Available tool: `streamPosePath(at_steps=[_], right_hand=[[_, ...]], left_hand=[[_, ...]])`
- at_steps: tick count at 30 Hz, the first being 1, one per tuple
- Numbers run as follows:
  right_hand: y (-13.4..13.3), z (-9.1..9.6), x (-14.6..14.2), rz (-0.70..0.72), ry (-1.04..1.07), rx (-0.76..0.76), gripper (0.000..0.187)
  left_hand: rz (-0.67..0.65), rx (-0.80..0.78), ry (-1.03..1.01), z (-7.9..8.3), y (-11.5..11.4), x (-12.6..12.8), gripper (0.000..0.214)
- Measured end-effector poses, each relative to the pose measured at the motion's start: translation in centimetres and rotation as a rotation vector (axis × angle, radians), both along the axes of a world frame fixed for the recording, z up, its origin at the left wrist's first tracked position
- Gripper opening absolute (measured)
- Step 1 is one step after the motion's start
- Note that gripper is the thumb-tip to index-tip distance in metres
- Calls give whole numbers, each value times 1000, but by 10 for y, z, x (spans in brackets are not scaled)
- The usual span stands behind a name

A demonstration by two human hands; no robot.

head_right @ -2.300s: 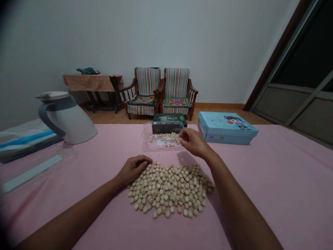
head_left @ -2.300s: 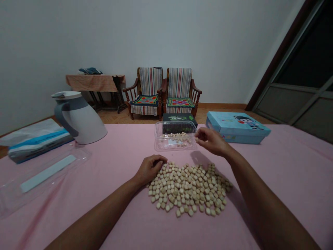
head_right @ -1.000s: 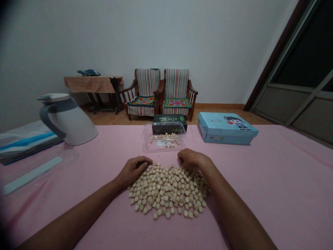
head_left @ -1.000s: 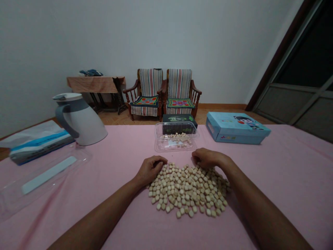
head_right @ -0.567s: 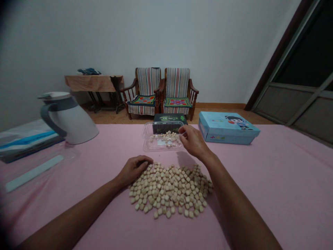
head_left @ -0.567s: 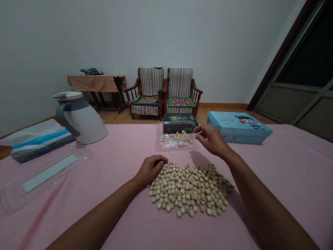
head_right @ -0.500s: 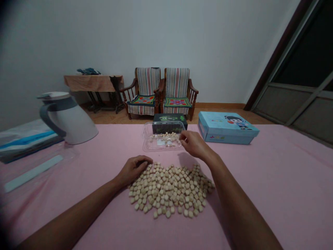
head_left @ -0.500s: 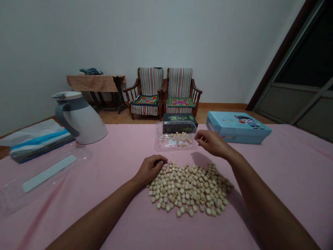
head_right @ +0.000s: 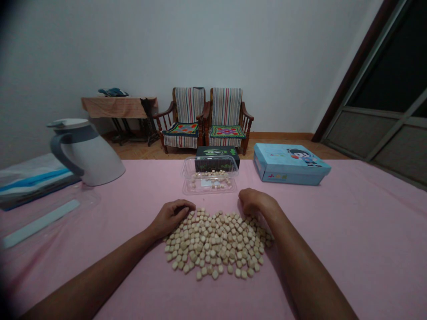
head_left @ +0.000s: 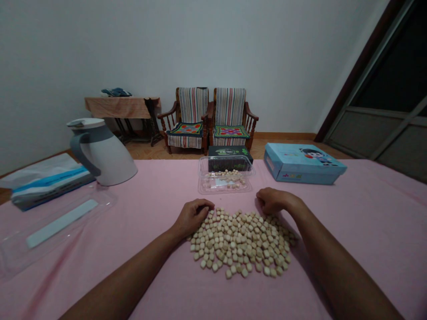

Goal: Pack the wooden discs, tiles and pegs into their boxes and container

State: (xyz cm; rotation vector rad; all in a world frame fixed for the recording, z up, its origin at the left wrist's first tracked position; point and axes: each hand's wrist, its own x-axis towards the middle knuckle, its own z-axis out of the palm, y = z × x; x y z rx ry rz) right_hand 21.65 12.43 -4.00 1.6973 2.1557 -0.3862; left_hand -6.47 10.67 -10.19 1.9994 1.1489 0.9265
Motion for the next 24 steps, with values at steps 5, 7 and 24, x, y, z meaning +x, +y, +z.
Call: streamPosePath(at_steps=[5, 7, 24], right_hand=[[5, 5, 4, 75, 290, 264, 14], [5, 13, 0, 35, 514, 460, 12], [-6, 5, -8, -60, -85, 1, 42]], left_hand=[[2, -10, -3, 1, 1, 0, 21], [-3, -13, -5, 2, 0, 0, 21], [-5, 21, 11, 2, 0, 0, 20]])
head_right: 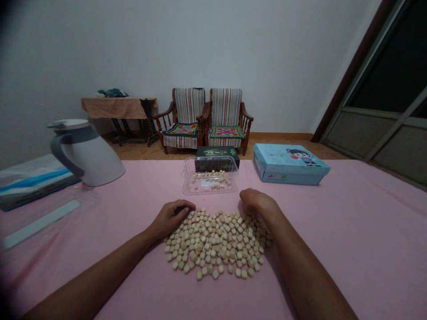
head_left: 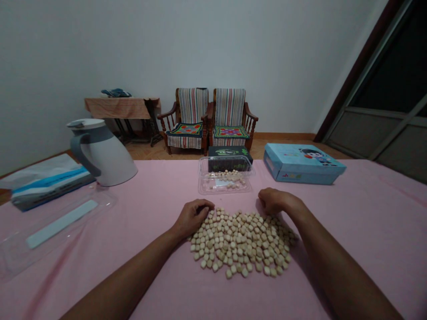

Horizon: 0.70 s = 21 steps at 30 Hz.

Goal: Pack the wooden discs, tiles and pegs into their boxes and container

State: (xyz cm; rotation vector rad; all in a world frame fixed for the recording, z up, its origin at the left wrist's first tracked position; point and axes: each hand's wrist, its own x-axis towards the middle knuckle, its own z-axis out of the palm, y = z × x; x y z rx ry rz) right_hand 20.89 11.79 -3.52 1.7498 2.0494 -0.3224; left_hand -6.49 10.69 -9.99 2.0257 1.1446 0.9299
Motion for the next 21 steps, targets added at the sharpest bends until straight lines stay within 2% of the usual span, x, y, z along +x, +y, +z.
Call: streamPosePath(at_steps=[3, 6, 8, 11, 13, 14, 16, 21], right_hand=[[4, -2, 5, 34, 27, 0, 37], [7, 2, 12, 112, 216, 84, 21], [9, 6, 13, 144, 439, 235, 14], [11, 13, 5, 99, 767, 580, 18], [11, 17, -2, 60, 880, 735, 21], [11, 19, -5, 63, 889, 750, 19], [8, 19, -8, 115, 819, 667, 13], [1, 5, -19, 277, 598, 273, 19]], left_hand=[[0, -2, -2, 0, 0, 0, 21], [-5, -7, -5, 0, 0, 0, 22], [-4, -11, -11, 0, -1, 0, 21], [-1, -24, -22, 1, -1, 1, 21], [4, -31, -22, 2, -2, 1, 20], [7, -32, -19, 1, -2, 1, 20], [10, -28, -12, 1, -1, 1, 20], [2, -23, -7, 0, 0, 0, 21]])
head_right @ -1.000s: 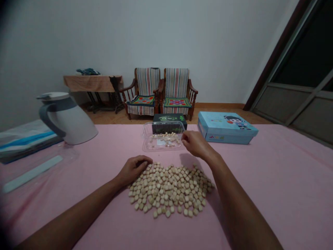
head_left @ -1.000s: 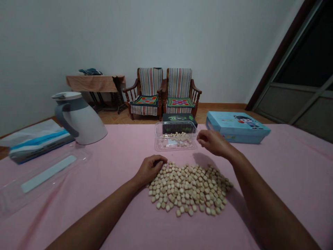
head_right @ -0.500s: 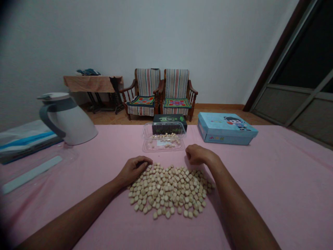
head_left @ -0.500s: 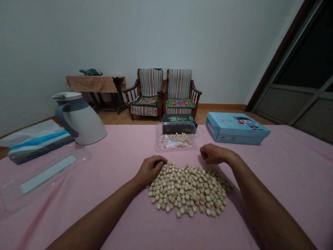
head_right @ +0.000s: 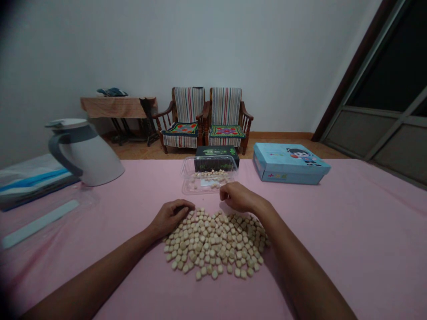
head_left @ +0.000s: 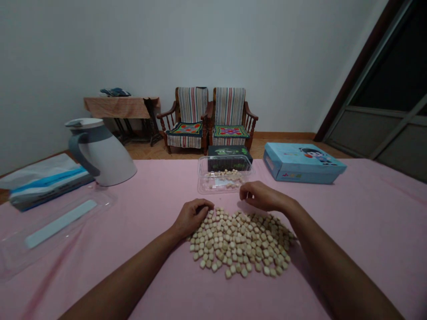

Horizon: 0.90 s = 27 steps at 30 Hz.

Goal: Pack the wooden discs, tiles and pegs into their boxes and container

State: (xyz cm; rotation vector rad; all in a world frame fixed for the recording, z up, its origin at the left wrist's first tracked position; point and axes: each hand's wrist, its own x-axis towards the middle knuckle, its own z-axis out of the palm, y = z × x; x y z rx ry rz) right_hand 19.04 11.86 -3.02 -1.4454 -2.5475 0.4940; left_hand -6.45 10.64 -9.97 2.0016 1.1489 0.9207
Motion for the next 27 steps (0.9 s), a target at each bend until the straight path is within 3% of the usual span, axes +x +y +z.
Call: streamPosePath(at_steps=[4, 8, 13, 17, 20, 23, 27], right_hand=[[-1, -15, -14, 82, -85, -108, 23], [0, -25, -20, 105, -133, -81, 22], [3, -20, -9, 3, -124, -53, 15], [5, -2, -3, -202, 134, 205, 11], [6, 8, -6, -372, 419, 409, 22], [6, 6, -9, -280, 424, 350, 21], [1, -8, -14, -10, 139, 98, 16]], left_hand=[[-3, -3, -3, 2, -1, 0, 21], [2, -2, -17, 4, -2, 1, 20], [4, 2, -10, 2, -2, 1, 21], [11, 19, 9, 2, -1, 1, 20], [8, 18, 11, 1, 0, 0, 20], [2, 18, 11, 1, 0, 0, 20], [7, 21, 17, 1, -1, 1, 20]])
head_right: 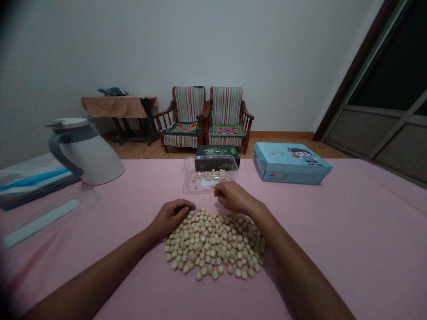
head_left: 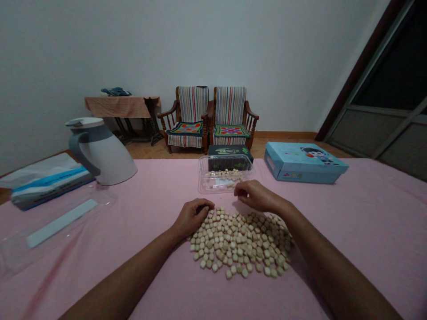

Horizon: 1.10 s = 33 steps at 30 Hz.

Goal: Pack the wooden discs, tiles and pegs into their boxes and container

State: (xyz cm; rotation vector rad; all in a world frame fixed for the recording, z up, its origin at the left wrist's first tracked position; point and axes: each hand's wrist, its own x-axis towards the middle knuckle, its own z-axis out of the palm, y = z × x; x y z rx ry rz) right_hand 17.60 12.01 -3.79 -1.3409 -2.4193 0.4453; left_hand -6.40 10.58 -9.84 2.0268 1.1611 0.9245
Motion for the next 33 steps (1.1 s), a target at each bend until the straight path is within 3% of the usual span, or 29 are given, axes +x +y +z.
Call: streamPosePath(at_steps=[6, 14, 16, 19, 23, 27, 30, 33], right_hand=[[-2, -18, -10, 101, -204, -187, 19], [-4, -18, -14, 43, -239, -158, 17], [-1, -11, -8, -12, -143, -87, 13], [6, 2, 3, -207, 163, 122, 17], [12, 11, 12, -325, 479, 270, 26], [8, 2, 3, -174, 334, 170, 15], [4, -14, -11, 31, 197, 86, 18], [1, -27, -25, 142, 146, 38, 23]], left_hand=[[2, -7, -16, -1, 0, 0, 19], [1, -23, -42, 1, -1, 0, 20], [26, -53, -87, 1, -1, 1, 20], [123, -108, -222, -1, 1, 0, 20], [299, -48, -328, -5, 5, -3, 18], [387, -31, -373, -5, 10, -6, 18], [409, -75, -434, -5, 13, -8, 17], [424, -105, -499, -6, 16, -9, 17]])
